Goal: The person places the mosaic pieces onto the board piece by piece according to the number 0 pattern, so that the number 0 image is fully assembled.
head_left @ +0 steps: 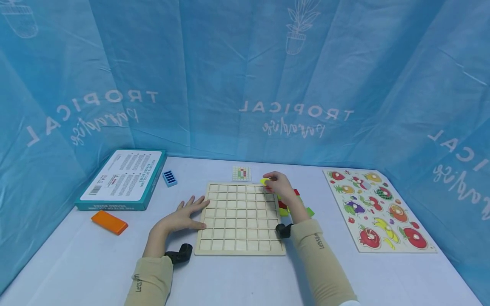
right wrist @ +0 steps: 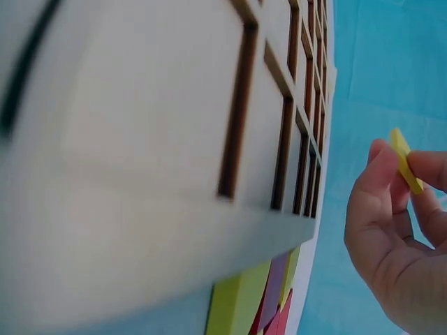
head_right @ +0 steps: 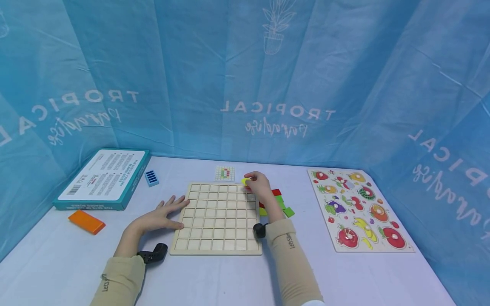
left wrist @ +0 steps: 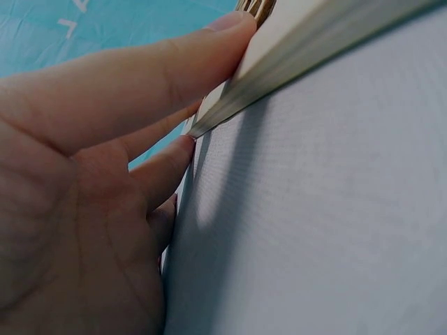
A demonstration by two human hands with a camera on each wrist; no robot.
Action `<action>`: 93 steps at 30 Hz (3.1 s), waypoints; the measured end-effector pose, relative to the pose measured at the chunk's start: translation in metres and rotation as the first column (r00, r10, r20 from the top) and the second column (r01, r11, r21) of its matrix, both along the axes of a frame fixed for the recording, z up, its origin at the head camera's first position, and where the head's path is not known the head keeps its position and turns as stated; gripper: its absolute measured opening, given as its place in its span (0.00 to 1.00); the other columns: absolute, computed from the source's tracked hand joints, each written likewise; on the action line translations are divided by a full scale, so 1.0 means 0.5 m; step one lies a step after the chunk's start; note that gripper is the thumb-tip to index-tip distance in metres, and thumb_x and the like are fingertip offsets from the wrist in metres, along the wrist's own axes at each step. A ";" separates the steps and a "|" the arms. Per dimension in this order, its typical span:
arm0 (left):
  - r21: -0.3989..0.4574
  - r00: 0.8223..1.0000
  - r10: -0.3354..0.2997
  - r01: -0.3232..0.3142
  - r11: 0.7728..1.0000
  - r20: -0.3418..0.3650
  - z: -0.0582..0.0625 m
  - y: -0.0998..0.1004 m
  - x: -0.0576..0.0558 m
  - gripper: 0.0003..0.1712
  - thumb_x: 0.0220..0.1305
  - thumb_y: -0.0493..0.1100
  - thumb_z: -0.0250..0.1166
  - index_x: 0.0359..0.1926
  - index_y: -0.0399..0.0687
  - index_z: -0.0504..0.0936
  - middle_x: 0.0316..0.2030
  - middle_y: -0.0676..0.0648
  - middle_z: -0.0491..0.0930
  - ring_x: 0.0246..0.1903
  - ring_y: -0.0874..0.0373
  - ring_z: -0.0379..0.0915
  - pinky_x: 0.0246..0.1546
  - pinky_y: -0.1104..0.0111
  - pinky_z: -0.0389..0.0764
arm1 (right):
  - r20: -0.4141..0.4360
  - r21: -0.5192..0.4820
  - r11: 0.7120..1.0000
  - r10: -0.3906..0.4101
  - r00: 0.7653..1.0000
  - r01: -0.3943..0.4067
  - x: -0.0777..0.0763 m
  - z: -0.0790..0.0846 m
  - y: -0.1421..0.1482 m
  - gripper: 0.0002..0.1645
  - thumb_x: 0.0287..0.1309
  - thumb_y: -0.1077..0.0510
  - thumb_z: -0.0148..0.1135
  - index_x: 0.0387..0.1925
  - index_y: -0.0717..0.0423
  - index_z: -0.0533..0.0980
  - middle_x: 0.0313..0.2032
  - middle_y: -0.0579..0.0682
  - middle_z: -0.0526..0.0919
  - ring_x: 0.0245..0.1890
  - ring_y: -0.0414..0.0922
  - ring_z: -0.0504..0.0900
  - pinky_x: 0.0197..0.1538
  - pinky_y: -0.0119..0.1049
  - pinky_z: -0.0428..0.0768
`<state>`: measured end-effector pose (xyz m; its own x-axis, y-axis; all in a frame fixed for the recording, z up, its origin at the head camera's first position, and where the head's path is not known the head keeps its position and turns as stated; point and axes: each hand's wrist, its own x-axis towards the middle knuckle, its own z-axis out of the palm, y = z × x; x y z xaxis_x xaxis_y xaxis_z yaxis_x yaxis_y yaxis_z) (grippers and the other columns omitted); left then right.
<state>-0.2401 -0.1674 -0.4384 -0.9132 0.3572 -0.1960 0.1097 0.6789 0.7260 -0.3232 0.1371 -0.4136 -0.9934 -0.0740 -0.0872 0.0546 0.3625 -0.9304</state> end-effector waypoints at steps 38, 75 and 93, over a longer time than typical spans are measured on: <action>-0.016 1.000 -0.004 0.004 1.000 -0.014 -0.005 0.001 -0.003 0.54 0.42 0.53 0.71 0.69 0.44 0.56 0.71 0.38 0.43 0.69 0.39 0.23 0.60 0.45 0.12 | -0.002 -0.035 0.988 0.147 0.989 -0.147 0.016 0.001 -0.109 0.13 0.60 0.62 0.57 0.46 0.62 0.75 0.40 0.54 0.77 0.41 0.53 0.77 0.45 0.44 0.77; -0.026 1.000 -0.016 0.015 1.000 -0.006 -0.003 0.000 -0.002 0.51 0.47 0.51 0.69 0.69 0.44 0.55 0.71 0.38 0.43 0.69 0.38 0.22 0.59 0.44 0.11 | 0.014 0.387 0.861 0.352 0.936 -0.330 0.007 -0.006 -0.159 0.06 0.58 0.66 0.56 0.36 0.57 0.78 0.35 0.50 0.78 0.33 0.43 0.72 0.34 0.32 0.73; -0.028 1.000 -0.016 0.016 0.999 -0.008 -0.003 -0.001 -0.001 0.52 0.46 0.52 0.69 0.70 0.45 0.55 0.71 0.39 0.43 0.69 0.39 0.22 0.59 0.44 0.11 | 0.038 0.525 0.789 0.353 0.935 -0.319 0.004 0.001 -0.174 0.07 0.53 0.68 0.60 0.31 0.54 0.81 0.34 0.48 0.80 0.36 0.43 0.76 0.41 0.36 0.77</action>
<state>-0.2407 -0.1678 -0.4398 -0.9090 0.3664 -0.1986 0.1265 0.6967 0.7062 -0.3210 0.0503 -0.4129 -0.9186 -0.3653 -0.1505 -0.2095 0.7733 -0.5984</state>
